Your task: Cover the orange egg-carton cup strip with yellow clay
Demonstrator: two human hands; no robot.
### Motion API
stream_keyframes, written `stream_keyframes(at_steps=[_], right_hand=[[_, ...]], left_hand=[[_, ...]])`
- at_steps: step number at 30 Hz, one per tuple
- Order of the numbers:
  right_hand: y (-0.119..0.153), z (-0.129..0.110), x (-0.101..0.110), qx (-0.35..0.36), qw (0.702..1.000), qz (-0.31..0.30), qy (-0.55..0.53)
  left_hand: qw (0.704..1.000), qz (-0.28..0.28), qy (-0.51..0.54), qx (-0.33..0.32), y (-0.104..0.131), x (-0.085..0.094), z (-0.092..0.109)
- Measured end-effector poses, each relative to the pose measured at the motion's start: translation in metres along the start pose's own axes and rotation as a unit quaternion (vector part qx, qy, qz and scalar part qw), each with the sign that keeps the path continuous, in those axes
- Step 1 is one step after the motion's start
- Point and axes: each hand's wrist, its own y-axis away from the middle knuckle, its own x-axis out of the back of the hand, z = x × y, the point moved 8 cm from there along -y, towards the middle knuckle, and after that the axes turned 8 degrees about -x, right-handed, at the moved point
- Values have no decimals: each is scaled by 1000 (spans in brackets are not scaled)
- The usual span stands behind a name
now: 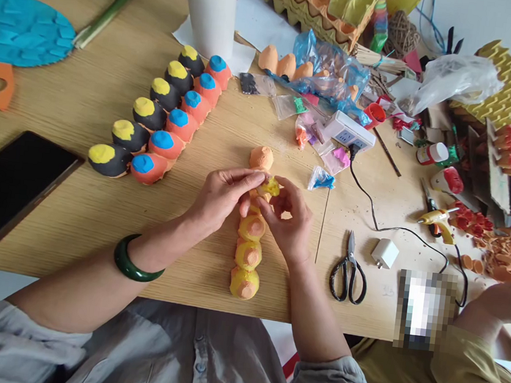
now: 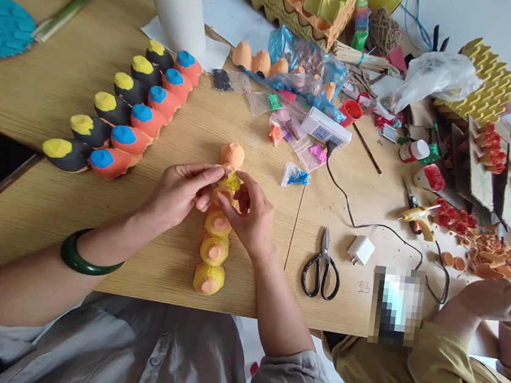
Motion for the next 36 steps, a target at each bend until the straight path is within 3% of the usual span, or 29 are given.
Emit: stream_keyframes(at_steps=[5,10,14,19,23,29,36], right_hand=[[5,-3,3,-27,998,38,-32],[7,7,-1,-75,995,23,-63],[7,14,-2,-116,984,24,-130],[0,26,-8,-203,931,11,-304],[-7,33,2,-219,912,31,-346],[-12,31,9,-183,924,-10,-336],[-2,14,7,-72,982,-12,-174]], left_hand=[[997,-24,-66,-22,7,-5,5],[994,-24,-105,-32,10,-5,7],[1000,-11,-17,15,7,-5,-4],[995,12,72,66,5,-4,-17],[992,47,93,74,2,1,-16],[982,72,154,83,-2,7,-18],[983,54,160,73,-1,2,-18]])
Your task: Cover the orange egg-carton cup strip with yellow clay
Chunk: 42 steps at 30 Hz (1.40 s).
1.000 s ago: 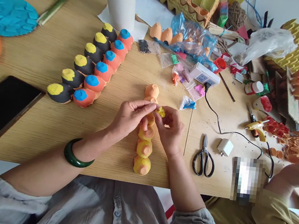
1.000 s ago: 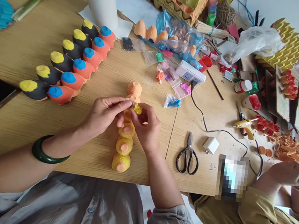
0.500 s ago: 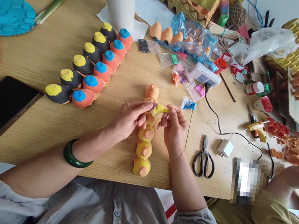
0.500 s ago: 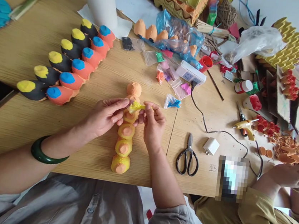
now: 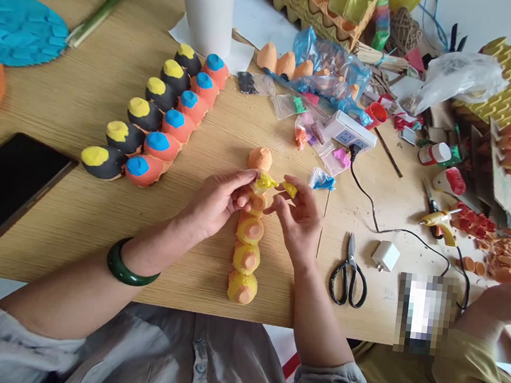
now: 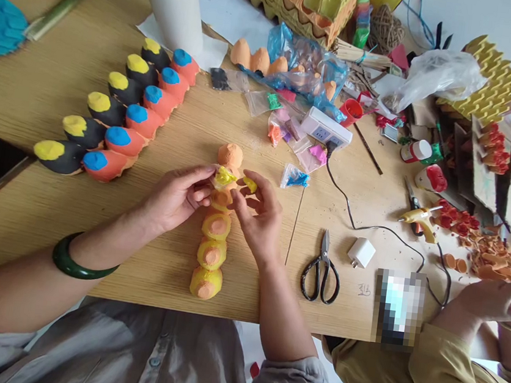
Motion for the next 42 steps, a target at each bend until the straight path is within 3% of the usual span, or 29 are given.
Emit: stream_keyframes(at_steps=[5,9,13,18,21,25,29,38,42], right_hand=[[7,-8,-4,82,992,15,98],[6,-9,-1,87,988,38,120],[5,-8,2,65,991,54,103],[-3,3,12,-35,994,71,-77],[-9,11,10,-106,978,34,-175],[-12,7,5,-128,962,-21,-239],[-12,6,4,-133,961,-17,-244],[-9,15,16,-179,965,71,-175],[-10,18,9,-201,962,22,-182]], left_hand=[[999,-26,-44,-10,3,-3,0],[999,-16,-39,12,3,0,-5],[999,-15,-37,13,3,0,-6],[1000,7,-25,13,0,3,-3],[999,34,-14,6,-2,7,1],[999,43,-10,8,-2,7,4],[999,43,-6,11,-2,7,3],[1000,15,-10,10,-2,4,3],[1000,-9,-10,17,-1,1,2]])
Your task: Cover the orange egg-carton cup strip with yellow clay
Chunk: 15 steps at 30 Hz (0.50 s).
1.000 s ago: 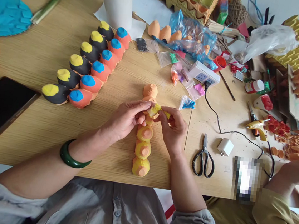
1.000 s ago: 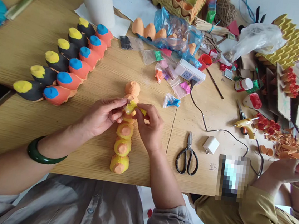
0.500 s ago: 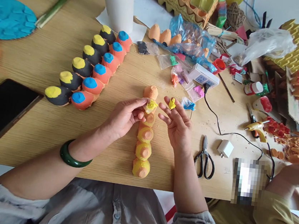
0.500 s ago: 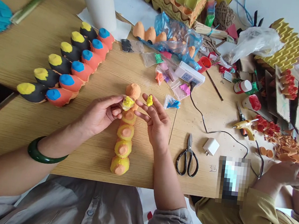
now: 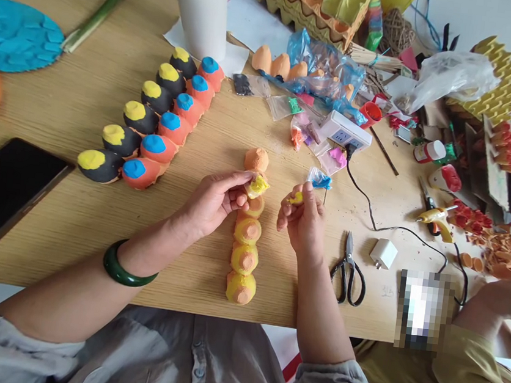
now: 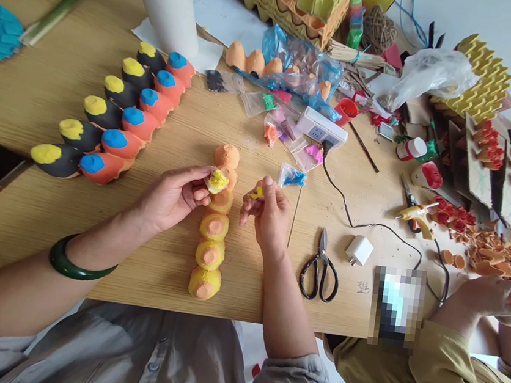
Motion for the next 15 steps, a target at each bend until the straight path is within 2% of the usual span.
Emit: stream_keyframes(at_steps=[3,15], right_hand=[[-2,2,-2,-8,1000,-26,-10],[-4,-3,-1,38,998,-48,-24]], left_hand=[[1000,3,6,8,0,1,-1],[1000,12,5,23,-1,2,-3]])
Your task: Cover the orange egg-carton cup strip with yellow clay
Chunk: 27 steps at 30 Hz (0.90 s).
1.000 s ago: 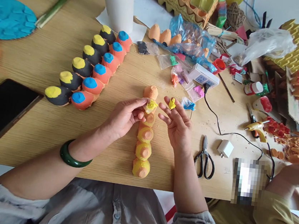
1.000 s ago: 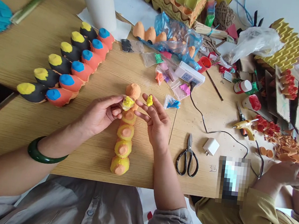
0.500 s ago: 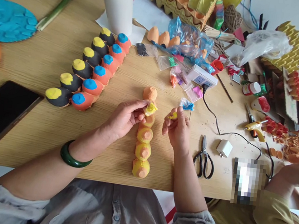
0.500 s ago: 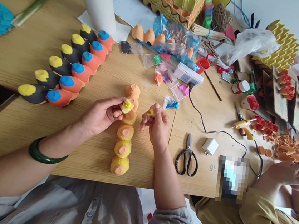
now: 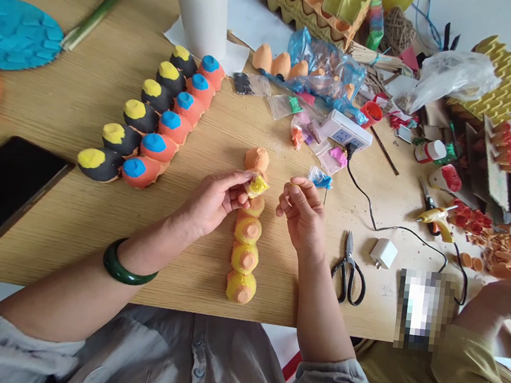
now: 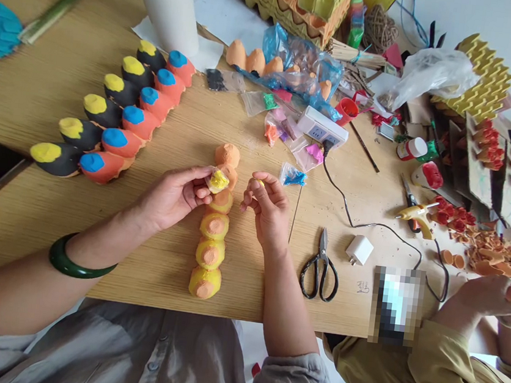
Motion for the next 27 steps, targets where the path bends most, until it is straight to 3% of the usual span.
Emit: stream_keyframes(at_steps=[12,20,27], right_hand=[[-3,1,3,-5,1000,12,21],[-3,9,1,-89,996,-7,-7],[-8,11,0,-82,996,-10,-37]], left_hand=[[1000,-1,7,7,0,1,0],[1000,12,11,13,-1,0,-1],[1000,7,9,11,-1,1,-1]])
